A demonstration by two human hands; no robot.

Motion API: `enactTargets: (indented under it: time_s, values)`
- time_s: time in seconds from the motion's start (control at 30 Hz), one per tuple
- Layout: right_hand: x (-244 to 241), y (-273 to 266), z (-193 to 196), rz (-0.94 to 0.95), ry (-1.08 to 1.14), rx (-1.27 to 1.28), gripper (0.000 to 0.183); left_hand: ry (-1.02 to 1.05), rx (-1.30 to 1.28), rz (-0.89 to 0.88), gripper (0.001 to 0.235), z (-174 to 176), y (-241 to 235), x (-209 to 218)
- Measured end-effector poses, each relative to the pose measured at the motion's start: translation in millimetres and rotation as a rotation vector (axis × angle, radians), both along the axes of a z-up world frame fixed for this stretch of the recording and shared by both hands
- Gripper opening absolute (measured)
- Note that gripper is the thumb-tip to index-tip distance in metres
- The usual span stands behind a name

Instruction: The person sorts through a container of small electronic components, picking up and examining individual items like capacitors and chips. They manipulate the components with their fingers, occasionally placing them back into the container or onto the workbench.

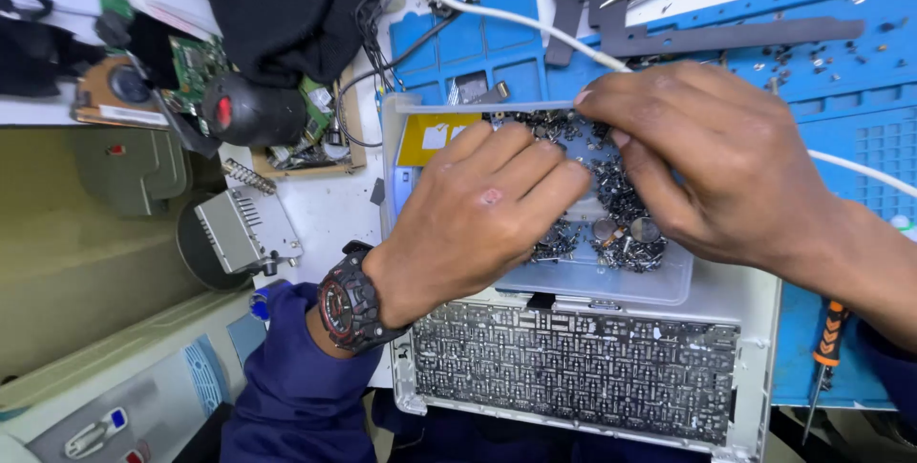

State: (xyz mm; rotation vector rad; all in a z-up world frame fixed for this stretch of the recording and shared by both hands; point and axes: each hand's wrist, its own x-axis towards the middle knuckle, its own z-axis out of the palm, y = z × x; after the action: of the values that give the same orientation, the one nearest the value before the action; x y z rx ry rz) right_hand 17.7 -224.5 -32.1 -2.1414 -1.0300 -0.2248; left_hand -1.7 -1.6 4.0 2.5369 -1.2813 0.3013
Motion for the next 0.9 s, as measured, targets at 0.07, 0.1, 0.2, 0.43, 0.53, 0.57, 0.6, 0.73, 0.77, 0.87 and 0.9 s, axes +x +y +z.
enactTargets:
  time_s: [0.07, 0.1, 0.2, 0.43, 0.53, 0.57, 0.6, 0.73, 0.77, 0.87, 0.9]
  values:
    - [-1.0, -2.4, -1.0, -0.007, -0.008, 0.01, 0.025, -0.001, -0.005, 0.03, 0.021, 3.8, -4.6, -5.7]
    - [-1.8, -3.6, -1.8, -0.004, -0.019, 0.023, 0.026, 0.066, 0.074, -0.006, 0.011, 3.3, -7.3, -10.1]
    - [-6.1, -6.5, -5.4, -0.008, -0.045, 0.034, 0.027, 0.143, 0.206, -0.047, 0.008, 0.4, -16.5, -22.6]
    - [-8.4, -10.4, -14.5, -0.039, -0.09, 0.032, 0.034, 0.11, 0.338, 0.029, 0.008, 1.2, -23.4, -25.4]
    - [-9.6, -10.7, -15.4, -0.055, -0.066, -0.027, 0.033, -0.053, 0.306, 0.129, 0.012, 4.7, -26.5, -26.4]
    - [-10.1, -10.2, -15.1, -0.045, -0.074, -0.025, 0.033, -0.06, 0.307, 0.14, 0.012, 6.5, -27.5, -27.5]
    - [-10.9, -10.5, -15.3, -0.056, -0.096, -0.031, 0.032, 0.061, 0.269, 0.055, 0.01, 6.9, -29.1, -28.4]
    - [-14.8, -9.8, -15.5, -0.09, -0.167, -0.03, 0.03, 0.29, 0.232, -0.048, 0.015, -4.1, -33.2, -31.9]
    - [-14.7, -9.4, -15.2, -0.082, -0.169, -0.03, 0.03, 0.29, 0.229, -0.041, 0.015, -6.5, -32.9, -31.9]
    - [-15.3, -10.1, -15.8, -0.105, -0.181, -0.042, 0.028, 0.212, 0.272, -0.019, 0.017, -11.6, -32.7, -28.7]
    - [-15.1, -10.7, -15.8, -0.103, -0.184, -0.043, 0.028, 0.221, 0.273, -0.021, 0.016, -11.4, -32.7, -27.0]
